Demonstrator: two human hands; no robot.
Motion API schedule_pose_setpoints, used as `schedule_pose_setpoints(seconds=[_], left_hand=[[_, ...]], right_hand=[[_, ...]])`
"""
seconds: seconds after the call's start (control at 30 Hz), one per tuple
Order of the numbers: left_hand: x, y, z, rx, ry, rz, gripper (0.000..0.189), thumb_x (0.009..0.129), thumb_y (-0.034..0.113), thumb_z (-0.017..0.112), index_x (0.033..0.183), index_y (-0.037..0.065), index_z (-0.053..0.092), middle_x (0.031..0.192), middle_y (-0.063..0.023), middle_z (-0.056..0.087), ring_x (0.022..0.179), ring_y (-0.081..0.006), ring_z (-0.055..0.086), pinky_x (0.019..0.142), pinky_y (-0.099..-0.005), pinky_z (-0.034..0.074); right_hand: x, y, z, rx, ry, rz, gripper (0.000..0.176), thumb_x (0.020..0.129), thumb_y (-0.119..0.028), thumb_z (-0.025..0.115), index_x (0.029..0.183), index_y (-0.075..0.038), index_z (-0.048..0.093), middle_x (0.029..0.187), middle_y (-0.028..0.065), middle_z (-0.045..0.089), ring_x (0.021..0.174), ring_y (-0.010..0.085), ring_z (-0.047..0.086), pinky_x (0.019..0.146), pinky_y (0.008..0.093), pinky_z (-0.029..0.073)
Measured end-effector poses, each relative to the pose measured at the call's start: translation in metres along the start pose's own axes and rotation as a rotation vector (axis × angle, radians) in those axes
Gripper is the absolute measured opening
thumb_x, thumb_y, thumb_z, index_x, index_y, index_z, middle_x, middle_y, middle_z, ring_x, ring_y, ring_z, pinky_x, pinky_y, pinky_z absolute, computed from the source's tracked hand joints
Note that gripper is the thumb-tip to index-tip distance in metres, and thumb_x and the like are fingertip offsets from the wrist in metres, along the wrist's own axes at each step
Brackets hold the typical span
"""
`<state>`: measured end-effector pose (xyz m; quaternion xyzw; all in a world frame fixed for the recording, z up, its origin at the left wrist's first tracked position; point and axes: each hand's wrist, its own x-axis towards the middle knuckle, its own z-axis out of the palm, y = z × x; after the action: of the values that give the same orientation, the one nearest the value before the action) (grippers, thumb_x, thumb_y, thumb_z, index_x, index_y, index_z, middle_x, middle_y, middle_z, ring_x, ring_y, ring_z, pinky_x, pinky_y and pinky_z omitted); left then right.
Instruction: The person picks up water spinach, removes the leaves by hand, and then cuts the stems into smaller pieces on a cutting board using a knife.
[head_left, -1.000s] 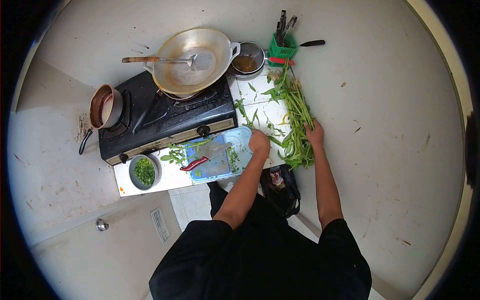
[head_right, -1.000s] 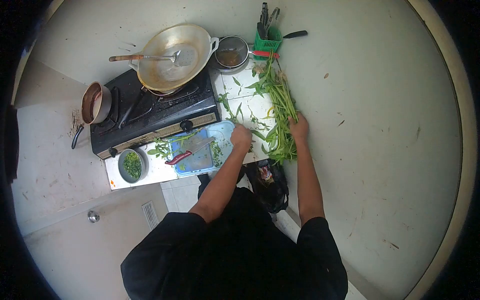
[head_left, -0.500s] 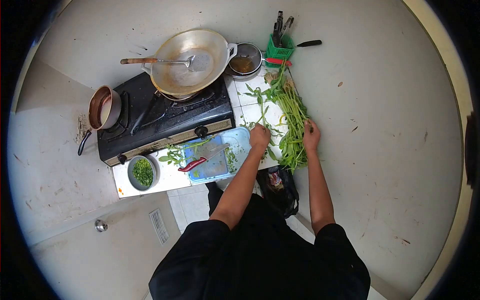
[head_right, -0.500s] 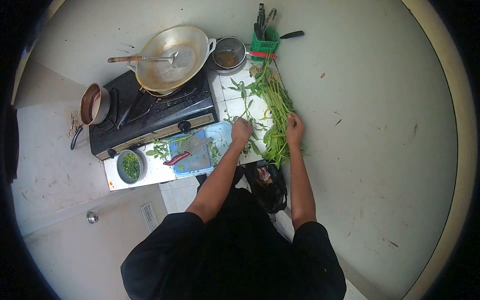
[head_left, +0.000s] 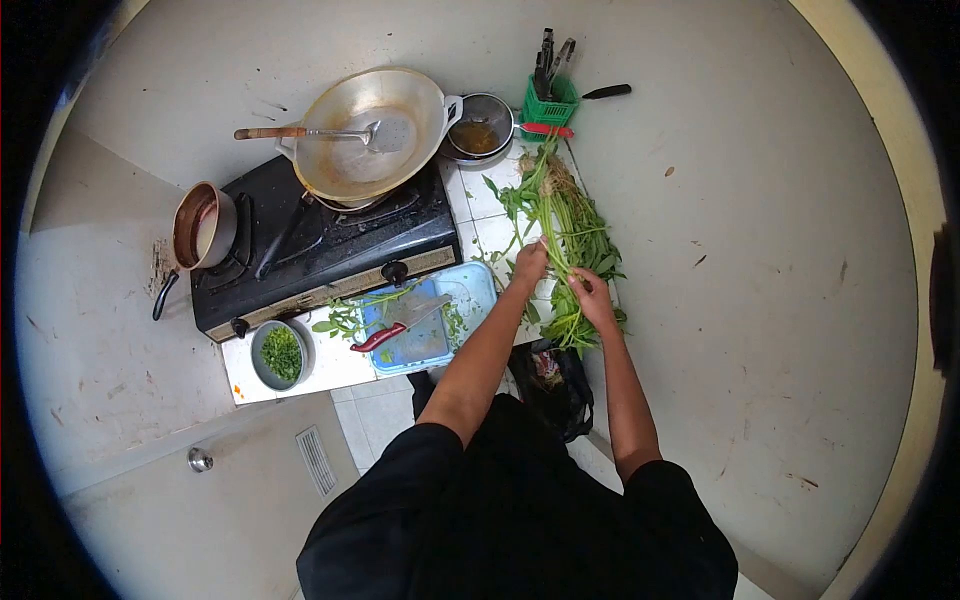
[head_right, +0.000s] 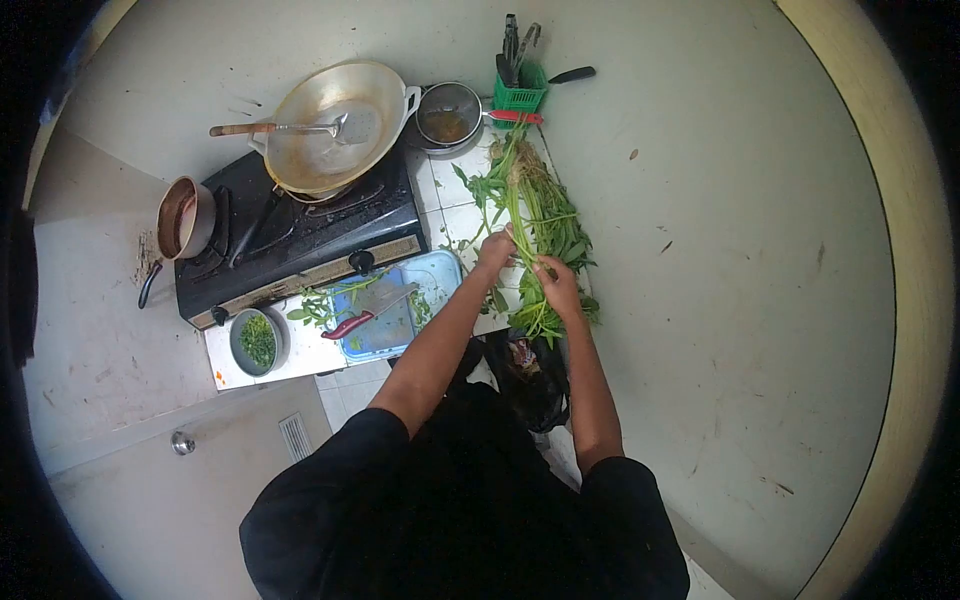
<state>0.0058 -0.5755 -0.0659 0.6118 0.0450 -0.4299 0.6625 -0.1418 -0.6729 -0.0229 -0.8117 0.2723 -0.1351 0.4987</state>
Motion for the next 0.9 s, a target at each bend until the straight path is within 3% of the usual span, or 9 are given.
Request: schedule_pose_setpoints(seconds=[0.1,0.3,0.4,0.5,0.57,0.7,0.77,0.87,0.9], left_hand=[[0.0,0.008,0.004,-0.001,-0.046,-0.042,0.048,0.094,0.054,0.053,0.1,0.007,0.065,0.083,-0.004,0.061,0.072,-0.0167,0.057,0.063,-0.0306,0.048],[0.003,0.013,0.014,-0.008,-0.078,0.036,0.025,0.091,0.032,0.068,0.093,0.007,0.062,0.079,-0.0016,0.06,0.066,-0.0108,0.054,0.053,-0.0292,0.043],[0.004,0.008,0.024,-0.104,-0.139,0.167,0.026,0.091,0.031,0.067,0.086,0.007,0.061,0.074,0.0017,0.057,0.06,-0.0103,0.049,0.053,-0.0291,0.041],[0.013,0.007,0.035,0.255,-0.21,0.276,0.021,0.094,0.025,0.063,0.094,0.004,0.063,0.076,-0.0022,0.062,0.068,-0.0086,0.056,0.058,-0.0249,0.044],[0.024,0.001,0.039,0.274,-0.232,0.345,0.027,0.096,0.027,0.058,0.092,0.001,0.063,0.072,-0.0044,0.062,0.068,-0.0117,0.058,0.059,-0.0281,0.046],[0.025,0.031,0.036,0.658,-0.218,0.445,0.037,0.093,0.033,0.055,0.086,-0.002,0.067,0.079,-0.0184,0.067,0.069,-0.0272,0.063,0.07,-0.0405,0.05],[0.028,0.064,0.03,0.848,0.1,0.327,0.029,0.085,0.029,0.061,0.102,0.006,0.07,0.098,-0.0241,0.067,0.091,-0.0373,0.066,0.084,-0.0437,0.052],[0.048,0.102,0.02,0.705,0.183,0.392,0.032,0.082,0.026,0.064,0.107,0.006,0.066,0.108,-0.0222,0.065,0.102,-0.0352,0.063,0.088,-0.0449,0.051],[0.047,0.116,0.021,0.813,0.36,0.49,0.037,0.082,0.026,0.065,0.112,0.005,0.061,0.114,-0.0201,0.063,0.108,-0.0342,0.06,0.091,-0.0458,0.049]], right_hand=[[-0.001,0.002,-0.003,0.0,-0.072,0.054,0.029,0.094,-0.021,0.064,0.115,-0.002,0.065,0.098,0.0038,0.066,0.083,0.0106,0.058,0.073,0.0257,0.047],[0.003,0.004,-0.01,0.089,-0.105,0.106,0.034,0.096,-0.025,0.061,0.119,0.0,0.061,0.1,0.0049,0.065,0.086,0.0107,0.058,0.076,0.0259,0.046],[0.008,-0.006,-0.012,0.177,0.059,0.054,0.04,0.097,-0.03,0.059,0.125,-0.001,0.057,0.108,0.0089,0.063,0.093,0.0143,0.058,0.084,0.0282,0.046],[0.02,-0.009,-0.016,-0.064,0.238,0.164,0.052,0.091,-0.038,0.065,0.129,-0.003,0.055,0.121,0.02,0.061,0.109,0.0297,0.06,0.096,0.0394,0.044],[0.025,-0.002,-0.015,-0.234,0.234,0.016,0.058,0.087,-0.039,0.069,0.131,-0.004,0.053,0.124,0.0239,0.059,0.113,0.0364,0.058,0.097,0.0424,0.044],[0.029,-0.002,-0.018,-0.403,0.117,0.15,0.061,0.084,-0.035,0.072,0.132,-0.002,0.052,0.123,0.0251,0.059,0.113,0.0397,0.057,0.095,0.0446,0.045],[0.029,-0.001,-0.016,-0.457,0.092,0.156,0.061,0.083,-0.033,0.072,0.132,-0.002,0.051,0.123,0.0265,0.059,0.114,0.0412,0.056,0.096,0.0443,0.045],[0.025,-0.005,-0.011,-0.471,0.103,0.164,0.061,0.084,-0.032,0.071,0.131,0.0,0.051,0.123,0.0259,0.058,0.114,0.0405,0.056,0.097,0.0439,0.044],[0.024,-0.002,-0.011,-0.471,0.116,0.163,0.06,0.084,-0.033,0.071,0.131,0.0,0.051,0.124,0.0257,0.058,0.114,0.0402,0.056,0.097,0.0439,0.044]])
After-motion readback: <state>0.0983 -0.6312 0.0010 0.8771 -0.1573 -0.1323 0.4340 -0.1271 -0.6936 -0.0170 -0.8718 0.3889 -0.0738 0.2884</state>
